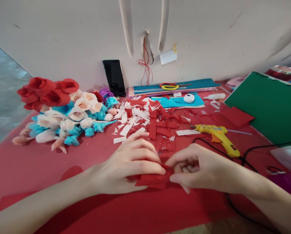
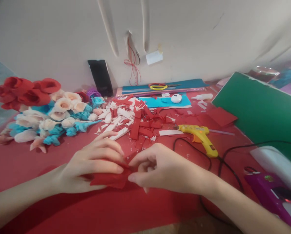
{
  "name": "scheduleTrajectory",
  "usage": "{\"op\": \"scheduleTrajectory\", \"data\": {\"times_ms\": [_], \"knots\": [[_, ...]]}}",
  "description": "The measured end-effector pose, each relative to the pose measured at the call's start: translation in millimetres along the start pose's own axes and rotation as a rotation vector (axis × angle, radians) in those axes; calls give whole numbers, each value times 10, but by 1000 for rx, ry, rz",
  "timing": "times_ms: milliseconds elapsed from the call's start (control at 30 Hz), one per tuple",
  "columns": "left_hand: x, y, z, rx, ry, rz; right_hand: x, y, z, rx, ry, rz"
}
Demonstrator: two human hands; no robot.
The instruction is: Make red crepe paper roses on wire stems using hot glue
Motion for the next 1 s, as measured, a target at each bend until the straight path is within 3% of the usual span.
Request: {"op": "scheduleTrajectory", "data": {"times_ms": [367,467,633,800,900,1000], "knots": [[-176,282,-124,65,-61,-32,-141,-161,51,48,41,8],[-208,322,-162,83,-52,-3,-152,-183,86,45,43,8],[-312,351,-177,85,-17,-54,-157,-205,152,36,52,7],[-323,367,-184,112,-5,-7,-205,-229,199,48,108,32],[-330,379,-209,142,3,-2,-76,-158,193,49,190,183],[-339,385,-227,144,-9,1,355,94,232,2,410,541]]}}
Point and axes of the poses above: each hand's wrist, its own y-axis away from the middle knuckle, its own x-axis out of the back of the hand, z = x × y, the point moved 7 cm from there along -y, towards the middle knuckle, and after that the axes turned 1 degree about -y, right-handed, at the moved point
